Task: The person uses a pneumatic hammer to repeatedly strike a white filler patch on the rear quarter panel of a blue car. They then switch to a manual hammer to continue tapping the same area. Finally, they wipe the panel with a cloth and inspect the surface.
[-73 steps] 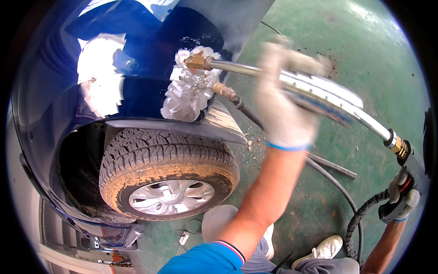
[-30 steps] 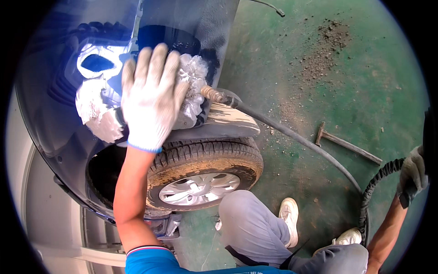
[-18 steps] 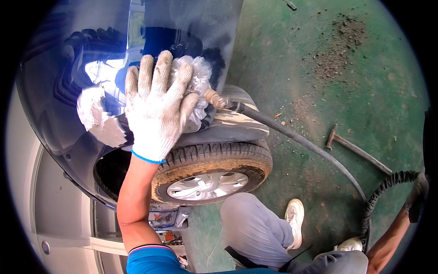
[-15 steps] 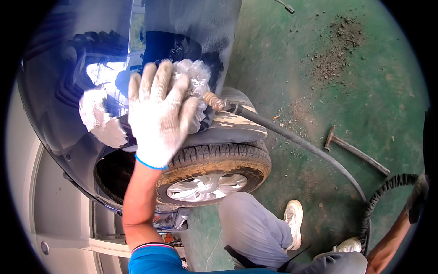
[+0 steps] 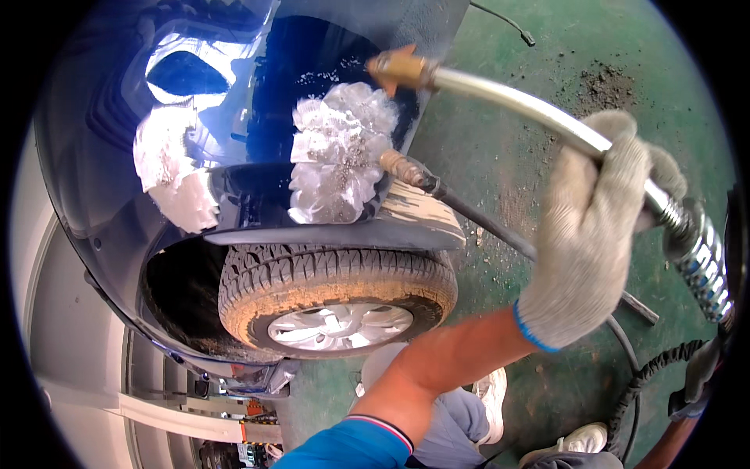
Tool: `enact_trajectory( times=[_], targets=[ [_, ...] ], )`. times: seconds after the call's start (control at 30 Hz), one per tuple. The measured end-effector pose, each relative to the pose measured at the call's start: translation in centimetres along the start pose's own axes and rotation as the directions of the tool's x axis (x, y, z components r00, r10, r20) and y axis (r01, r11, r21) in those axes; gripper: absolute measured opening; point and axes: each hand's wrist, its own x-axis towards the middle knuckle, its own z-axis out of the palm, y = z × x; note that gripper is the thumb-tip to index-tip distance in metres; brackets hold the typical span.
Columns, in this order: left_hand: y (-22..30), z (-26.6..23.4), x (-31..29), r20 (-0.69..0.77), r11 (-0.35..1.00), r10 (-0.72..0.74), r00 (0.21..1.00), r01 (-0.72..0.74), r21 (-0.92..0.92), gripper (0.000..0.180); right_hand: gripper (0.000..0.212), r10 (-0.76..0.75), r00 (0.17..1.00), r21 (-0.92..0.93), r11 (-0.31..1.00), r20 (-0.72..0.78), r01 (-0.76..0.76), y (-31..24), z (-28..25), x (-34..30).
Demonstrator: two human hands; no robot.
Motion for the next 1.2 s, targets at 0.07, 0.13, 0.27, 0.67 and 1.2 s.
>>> enact_trajectory(
  times=[0.07,0.13,0.27,0.67,1.2],
  targets=[
    [0.6,-0.8,-0.8,-0.064,1.000,-0.007,0.998,0.005,-0.026,0.033,0.033,-0.003,1.000,-0.111,0.994,-0.015,0.002,-0.1,0.2,-0.1],
    [0.9,-1.1,-0.8,-0.065,0.999,-0.005,0.998,0.002,-0.043,0.034,0.032,-0.019,0.999,-0.213,0.977,-0.029,0.012,-0.7,0.3,-0.2],
    [0.8,-2.6,-1.3,-0.104,0.997,-0.027,0.994,0.019,-0.078,0.033,0.037,-0.027,0.998,-0.294,0.956,-0.048,0.012,-0.1,0.4,-0.4],
    [1.3,-3.6,-1.7,-0.119,0.996,-0.013,0.993,0.002,-0.091,0.029,0.041,0.002,0.997,-0.193,0.981,-0.074,-0.016,0.2,1.0,-0.9],
    [-3.4,-1.2,-0.5,0.015,0.985,0.103,0.995,-0.100,-0.141,0.032,0.049,-0.012,0.993,0.067,0.998,-0.119,0.020,-0.1,1.8,-0.8]
  ],
)
